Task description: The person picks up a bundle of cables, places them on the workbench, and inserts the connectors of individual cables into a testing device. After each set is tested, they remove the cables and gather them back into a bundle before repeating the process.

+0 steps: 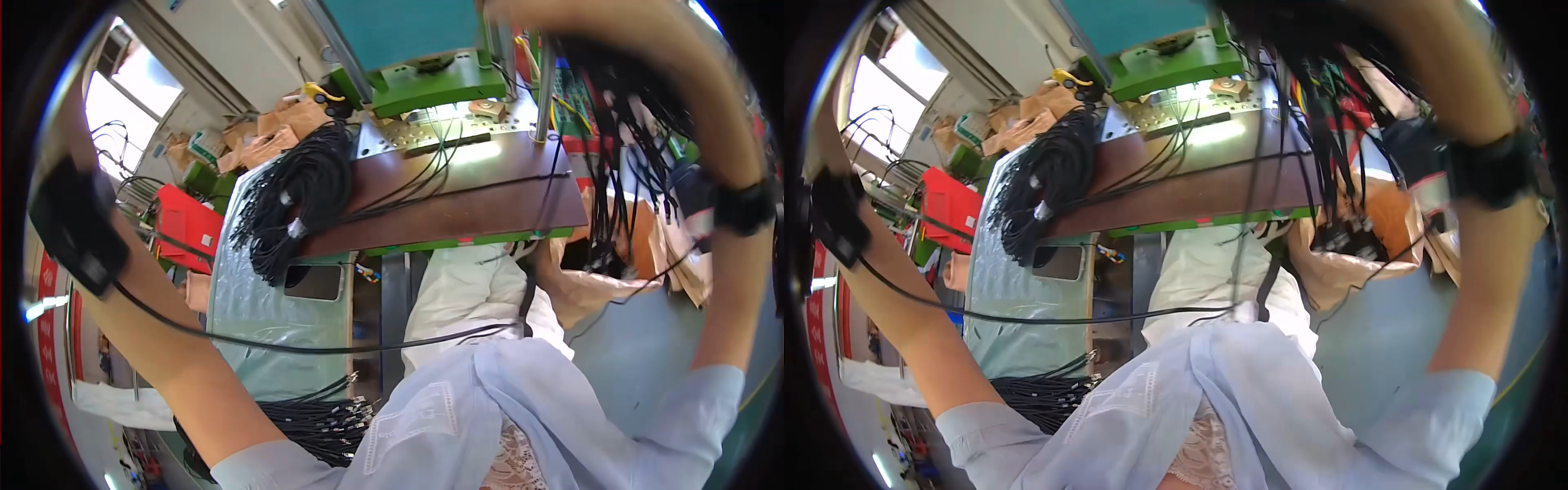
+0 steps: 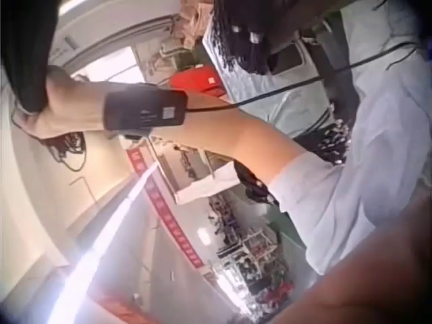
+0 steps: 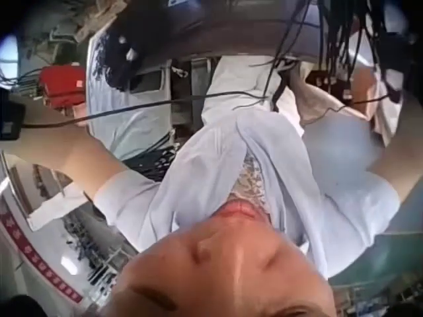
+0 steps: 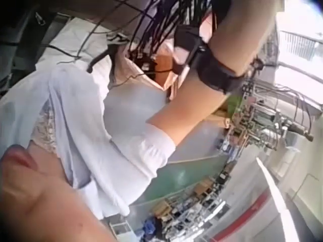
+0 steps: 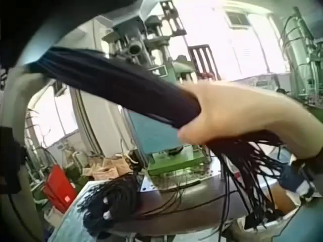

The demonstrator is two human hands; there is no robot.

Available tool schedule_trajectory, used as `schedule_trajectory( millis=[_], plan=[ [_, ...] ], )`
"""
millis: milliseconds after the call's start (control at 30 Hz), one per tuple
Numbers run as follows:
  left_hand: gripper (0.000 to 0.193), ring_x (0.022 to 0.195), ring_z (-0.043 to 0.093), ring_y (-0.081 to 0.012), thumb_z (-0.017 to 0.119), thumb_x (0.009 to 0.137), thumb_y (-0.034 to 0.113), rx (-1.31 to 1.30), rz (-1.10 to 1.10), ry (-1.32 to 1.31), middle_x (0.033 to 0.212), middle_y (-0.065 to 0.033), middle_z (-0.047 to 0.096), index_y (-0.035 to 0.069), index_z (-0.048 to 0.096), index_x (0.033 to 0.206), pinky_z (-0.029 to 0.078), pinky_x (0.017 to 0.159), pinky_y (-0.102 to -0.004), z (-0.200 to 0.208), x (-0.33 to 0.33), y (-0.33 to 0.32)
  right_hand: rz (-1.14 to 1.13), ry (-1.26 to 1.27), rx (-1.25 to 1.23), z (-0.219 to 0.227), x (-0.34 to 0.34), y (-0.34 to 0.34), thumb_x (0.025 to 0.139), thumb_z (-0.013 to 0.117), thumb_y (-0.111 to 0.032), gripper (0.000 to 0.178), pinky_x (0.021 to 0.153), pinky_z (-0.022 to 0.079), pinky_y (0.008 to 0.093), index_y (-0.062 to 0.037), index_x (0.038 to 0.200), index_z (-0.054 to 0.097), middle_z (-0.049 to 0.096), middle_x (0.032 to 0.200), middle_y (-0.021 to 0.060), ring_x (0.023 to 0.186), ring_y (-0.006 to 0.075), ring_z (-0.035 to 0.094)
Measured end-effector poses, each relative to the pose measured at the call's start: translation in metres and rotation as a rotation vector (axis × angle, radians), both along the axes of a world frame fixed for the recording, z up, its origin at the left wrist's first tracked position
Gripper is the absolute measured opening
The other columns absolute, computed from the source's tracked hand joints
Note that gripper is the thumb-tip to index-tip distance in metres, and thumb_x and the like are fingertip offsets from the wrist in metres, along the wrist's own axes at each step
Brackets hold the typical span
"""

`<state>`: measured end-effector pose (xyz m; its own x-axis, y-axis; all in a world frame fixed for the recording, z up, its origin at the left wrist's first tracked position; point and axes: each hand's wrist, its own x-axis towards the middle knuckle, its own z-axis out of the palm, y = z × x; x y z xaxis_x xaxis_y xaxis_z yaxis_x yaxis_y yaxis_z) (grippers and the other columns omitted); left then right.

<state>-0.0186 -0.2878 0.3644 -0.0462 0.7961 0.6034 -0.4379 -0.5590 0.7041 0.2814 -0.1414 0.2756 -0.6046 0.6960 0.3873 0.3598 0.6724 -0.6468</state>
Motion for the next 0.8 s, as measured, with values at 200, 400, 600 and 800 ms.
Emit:
schedule_trajectory(
  millis=[200, 400, 600, 800],
  plan=[
    [0.025, 0.090, 0.057, -0.0284, 0.056, 0.081, 0.005, -0.137, 0.169, -0.128, 0.094, -0.0164, 0.058, -0.008, 0.052, 0.103, 0.047, 0.086, -0.0372, -0.105, -0.044, 0.057, -0.238, -0.381, -0.040, -0.239, -0.019, -0.011, 0.062, 0.072, -0.022, 0.061, 0.076, 0.049, 0.0413, -0.0112, 0.118, 0.050, 0.064, 0.089, 0.0160, 0.081, 0.0331, 0.062],
    [0.025, 0.097, 0.052, -0.0252, 0.051, 0.084, 0.004, -0.318, 0.047, -0.430, 0.100, -0.0143, 0.053, -0.004, 0.048, 0.107, 0.042, 0.092, -0.0381, -0.206, -0.139, 0.023, -0.232, -0.410, 0.230, -0.261, -0.021, -0.009, 0.057, 0.076, -0.017, 0.061, 0.087, 0.043, 0.0387, -0.0097, 0.113, 0.052, 0.062, 0.098, 0.0100, 0.097, 0.0275, 0.058],
    [0.025, 0.100, 0.051, -0.0260, 0.049, 0.087, 0.003, -0.446, 0.010, -0.556, 0.102, -0.0151, 0.053, -0.005, 0.047, 0.111, 0.038, 0.096, -0.0393, -0.203, -0.100, 0.055, -0.337, -0.536, 0.162, -0.247, 0.011, 0.023, 0.056, 0.077, -0.018, 0.064, 0.092, 0.039, 0.0398, -0.0075, 0.115, 0.051, 0.060, 0.103, 0.0068, 0.100, 0.0296, 0.054],
    [0.027, 0.106, 0.049, -0.0266, 0.049, 0.086, 0.004, -0.346, -0.215, -0.350, 0.106, -0.0168, 0.052, -0.006, 0.045, 0.112, 0.035, 0.100, -0.0398, -0.136, -0.049, 0.095, -0.172, 0.009, 0.499, -0.257, -0.039, -0.073, 0.074, 0.062, -0.016, 0.036, 0.089, 0.043, 0.0407, -0.0065, 0.109, 0.060, 0.062, 0.091, 0.0088, 0.096, 0.0315, 0.057]
  ],
)
